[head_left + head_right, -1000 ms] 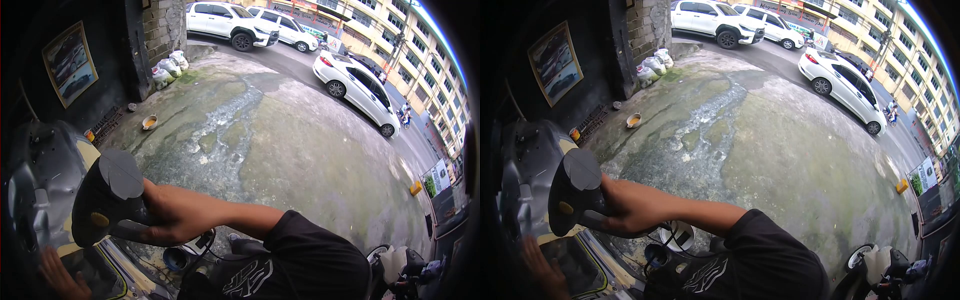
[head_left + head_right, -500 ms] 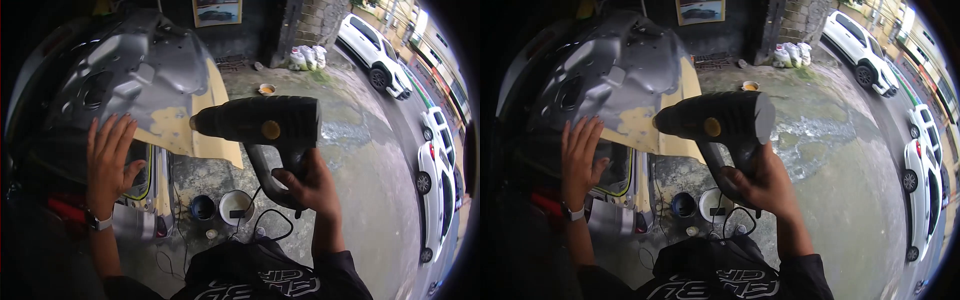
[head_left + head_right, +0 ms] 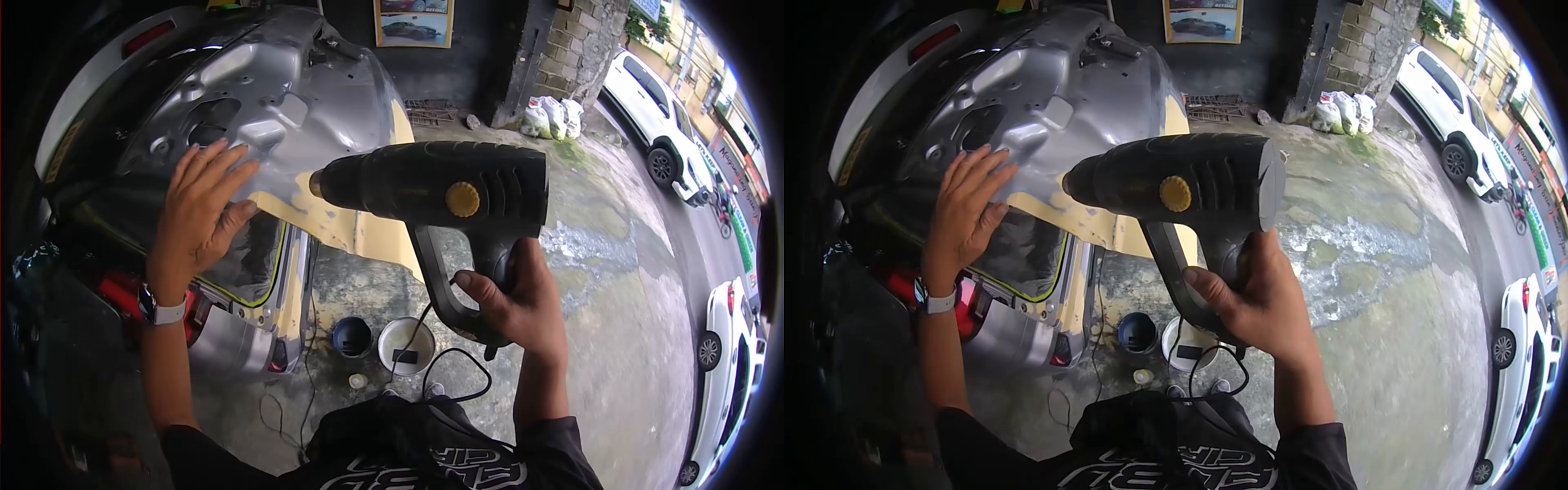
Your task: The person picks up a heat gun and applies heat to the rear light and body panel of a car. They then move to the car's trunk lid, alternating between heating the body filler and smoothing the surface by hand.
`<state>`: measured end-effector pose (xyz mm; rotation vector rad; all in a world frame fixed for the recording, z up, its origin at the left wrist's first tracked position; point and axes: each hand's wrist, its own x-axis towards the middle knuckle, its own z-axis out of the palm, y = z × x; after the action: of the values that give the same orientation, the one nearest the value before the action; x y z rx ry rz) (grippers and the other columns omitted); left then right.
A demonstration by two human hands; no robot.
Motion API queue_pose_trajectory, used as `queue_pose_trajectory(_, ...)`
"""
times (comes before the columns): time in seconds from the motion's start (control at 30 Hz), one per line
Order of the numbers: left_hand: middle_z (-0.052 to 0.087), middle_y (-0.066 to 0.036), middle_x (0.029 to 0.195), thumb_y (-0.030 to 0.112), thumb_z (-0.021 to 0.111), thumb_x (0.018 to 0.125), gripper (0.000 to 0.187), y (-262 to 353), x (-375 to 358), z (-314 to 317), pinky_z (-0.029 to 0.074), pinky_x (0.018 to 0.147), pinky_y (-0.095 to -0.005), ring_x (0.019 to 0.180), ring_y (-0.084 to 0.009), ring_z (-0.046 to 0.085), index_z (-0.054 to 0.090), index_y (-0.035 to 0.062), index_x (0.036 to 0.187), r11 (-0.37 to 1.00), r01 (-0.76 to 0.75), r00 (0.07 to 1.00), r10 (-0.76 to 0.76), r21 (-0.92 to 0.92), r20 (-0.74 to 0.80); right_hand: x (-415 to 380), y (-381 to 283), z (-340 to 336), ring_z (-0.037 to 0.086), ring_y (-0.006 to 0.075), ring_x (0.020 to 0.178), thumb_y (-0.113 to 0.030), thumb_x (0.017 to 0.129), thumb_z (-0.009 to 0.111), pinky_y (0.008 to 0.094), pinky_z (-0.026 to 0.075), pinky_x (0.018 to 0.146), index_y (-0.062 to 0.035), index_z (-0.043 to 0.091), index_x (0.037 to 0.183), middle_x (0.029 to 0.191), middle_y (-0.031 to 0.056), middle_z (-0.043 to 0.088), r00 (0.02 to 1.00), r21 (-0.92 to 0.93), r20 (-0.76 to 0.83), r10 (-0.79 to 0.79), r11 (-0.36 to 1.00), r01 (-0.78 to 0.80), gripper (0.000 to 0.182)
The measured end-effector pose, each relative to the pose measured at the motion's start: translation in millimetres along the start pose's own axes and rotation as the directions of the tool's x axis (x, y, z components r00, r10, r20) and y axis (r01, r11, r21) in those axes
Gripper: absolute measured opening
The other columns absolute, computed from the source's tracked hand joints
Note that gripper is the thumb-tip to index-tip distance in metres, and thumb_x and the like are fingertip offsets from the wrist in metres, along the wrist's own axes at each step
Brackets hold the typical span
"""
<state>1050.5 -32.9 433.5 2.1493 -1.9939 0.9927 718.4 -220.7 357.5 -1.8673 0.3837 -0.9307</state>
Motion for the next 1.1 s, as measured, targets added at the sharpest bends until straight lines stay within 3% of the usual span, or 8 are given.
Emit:
queue_pose_trajectory(0.23, 0.056, -0.016, 0.142, 0.03, 0.044, 0.102, 0.042, -26, 36, 5, 0.024, 0.119, -0.0489, 0.138, -0.0355, 0.044, 0.063, 0.008, 0.132, 0.996, 0.09, 0.996, -0.089, -0.026, 0.028, 2, -1, -1, 0.062, 0.0165, 0.101, -0.006, 0.086, 0.076, 0.032, 0.053, 0.084, -0.0008, 0.04, 0.142, 0.116, 0.0136, 0.063, 0.999, 0.176, 0.045, -0.024, 0.984, 0.016, 0.067)
queue_pose_trajectory(0.33, 0.056, -0.017, 0.141, 0.032, 0.045, 0.102, 0.042, -32, 45, 19, 0.025, 0.119, -0.0473, 0.138, -0.0353, 0.044, 0.062, 0.0075, 0.132, 0.994, 0.114, 0.993, -0.114, 0.001, -0.011, 0, 5, -16, 0.062, 0.0158, 0.098, -0.007, 0.085, 0.078, 0.031, 0.053, 0.081, -0.0001, 0.044, 0.138, 0.112, 0.0123, 0.063, 0.993, 0.036, 0.065, -0.098, 0.995, 0.096, 0.064)
queue_pose_trajectory(0.5, 0.058, -0.015, 0.139, 0.045, 0.05, 0.101, 0.047, -32, 48, 29, 0.031, 0.115, -0.0465, 0.136, -0.0344, 0.046, 0.062, 0.0141, 0.135, 0.984, 0.116, 0.993, -0.115, 0.137, -0.016, -11, 8, -45, 0.06, 0.0154, 0.085, -0.011, 0.083, 0.08, 0.0298, 0.05, 0.073, -0.0005, 0.047, 0.135, 0.096, 0.0107, 0.064, 0.979, -0.06, 0.178, 0.099, 0.994, -0.09, 0.063)
queue_pose_trajectory(0.63, 0.054, -0.015, 0.144, 0.051, 0.048, 0.101, 0.052, -35, 46, 36, 0.027, 0.117, -0.0459, 0.14, -0.0337, 0.042, 0.058, 0.0173, 0.139, 0.969, 0.161, 0.985, -0.169, 0.186, 0.029, -10, 37, -59, 0.061, 0.0217, 0.073, -0.012, 0.08, 0.082, 0.0325, 0.049, 0.067, -0.0016, 0.044, 0.137, 0.09, 0.0124, 0.066, 0.979, -0.153, 0.199, -0.042, 0.986, 0.073, 0.069)
queue_pose_trajectory(0.77, 0.044, -0.013, 0.154, 0.065, 0.042, 0.097, 0.067, -34, 48, 43, 0.019, 0.121, -0.0465, 0.148, -0.0306, 0.031, 0.048, 0.0219, 0.148, 0.925, 0.259, 0.955, -0.289, 0.28, 0.071, -5, 45, -65, 0.063, 0.0246, 0.073, -0.013, 0.08, 0.082, 0.0345, 0.05, 0.068, -0.0023, 0.042, 0.139, 0.093, 0.0146, 0.067, 0.981, -0.175, 0.194, 0.029, 0.985, 0.006, 0.072)
queue_pose_trajectory(0.83, 0.04, -0.012, 0.157, 0.07, 0.04, 0.096, 0.072, -32, 50, 45, 0.017, 0.122, -0.0468, 0.149, -0.0296, 0.027, 0.044, 0.023, 0.151, 0.898, 0.299, 0.936, -0.342, 0.322, 0.086, 4, 40, -67, 0.065, 0.0255, 0.074, -0.013, 0.079, 0.081, 0.0362, 0.052, 0.069, -0.0027, 0.042, 0.14, 0.095, 0.0158, 0.068, 0.983, -0.361, 0.175, 0.054, 0.933, 0.013, 0.073)
queue_pose_trajectory(1.03, 0.039, -0.01, 0.158, 0.078, 0.041, 0.09, 0.081, -30, 52, 50, 0.016, 0.123, -0.0477, 0.15, -0.0289, 0.027, 0.041, 0.0259, 0.153, 0.816, 0.397, 0.893, -0.449, 0.421, 0.027, 36, 65, -54, 0.065, 0.0212, 0.082, -0.009, 0.084, 0.077, 0.0323, 0.05, 0.076, -0.0033, 0.039, 0.14, 0.096, 0.0145, 0.067, 0.992, -0.158, 0.121, -0.034, 0.986, 0.053, 0.068)
queue_pose_trajectory(1.1, 0.04, -0.01, 0.157, 0.078, 0.042, 0.089, 0.081, -31, 51, 54, 0.016, 0.123, -0.0471, 0.149, -0.0286, 0.028, 0.041, 0.0274, 0.152, 0.808, 0.407, 0.892, -0.453, 0.426, 0.006, 39, 61, -53, 0.062, 0.0192, 0.089, -0.008, 0.084, 0.078, 0.032, 0.05, 0.082, -0.0032, 0.041, 0.139, 0.102, 0.0136, 0.066, 0.993, -0.229, 0.069, 0.094, 0.971, -0.076, 0.067)
